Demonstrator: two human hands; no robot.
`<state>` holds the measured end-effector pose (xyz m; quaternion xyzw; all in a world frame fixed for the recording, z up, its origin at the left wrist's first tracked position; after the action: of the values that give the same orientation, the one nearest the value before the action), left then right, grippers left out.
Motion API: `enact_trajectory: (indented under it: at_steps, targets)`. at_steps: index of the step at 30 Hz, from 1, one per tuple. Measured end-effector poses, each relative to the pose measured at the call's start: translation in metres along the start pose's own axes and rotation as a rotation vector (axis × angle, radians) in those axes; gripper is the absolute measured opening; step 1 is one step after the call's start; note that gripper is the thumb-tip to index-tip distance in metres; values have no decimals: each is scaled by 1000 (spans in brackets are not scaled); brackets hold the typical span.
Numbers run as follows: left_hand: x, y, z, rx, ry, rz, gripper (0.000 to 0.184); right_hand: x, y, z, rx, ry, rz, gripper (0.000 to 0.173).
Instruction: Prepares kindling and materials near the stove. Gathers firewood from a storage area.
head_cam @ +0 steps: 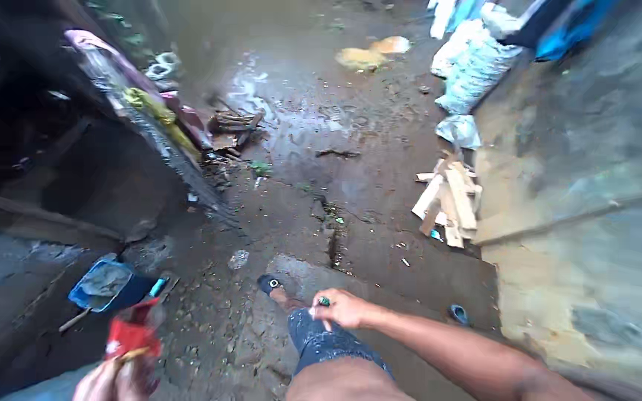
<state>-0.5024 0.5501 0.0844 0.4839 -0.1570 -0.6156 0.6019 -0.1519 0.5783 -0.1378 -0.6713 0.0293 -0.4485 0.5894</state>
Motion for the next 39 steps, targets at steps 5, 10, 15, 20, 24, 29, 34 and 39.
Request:
enact_trajectory:
  at_steps: [5,10,15,20,24,29,34,39]
  targets:
    - [-161,-100,15,103,145,63,18,-205,-181,43,327,65,88,55]
    - [-295,-196,58,154,229,127,17,-302,-356,59,436,21,548,39]
    - [-423,-303,91,164,313,159,16,-419,-450,98,270,187,725,37]
    - [-576,-424,126,103,209,217,14,-549,-503,88,-159,92,723,33]
    - [-733,-475,144,50,69,143,11,-664,-551,110,-334,208,495,27]
    - [-883,-524,152,191,103,36,9,-787,-625,166,-499,303,353,40]
    - [-1029,-615,139,204,61,6,8,-954,-711,225,-529,343,341,42]
    - [-1184,-724,187,131,70,153,7,-1126,-853,282,-426,304,311,47]
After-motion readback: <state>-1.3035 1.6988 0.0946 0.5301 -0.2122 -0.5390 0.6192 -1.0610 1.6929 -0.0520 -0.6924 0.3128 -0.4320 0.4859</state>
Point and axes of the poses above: each hand's wrist, its own x-axis away from the middle knuckle, its own z-axis out of the back of the hand, y = z × x, the point moved 6 cm from there along -x, towards the middle knuckle, and after that the axes turned 4 degrees about -y, right-handed, at the moved point
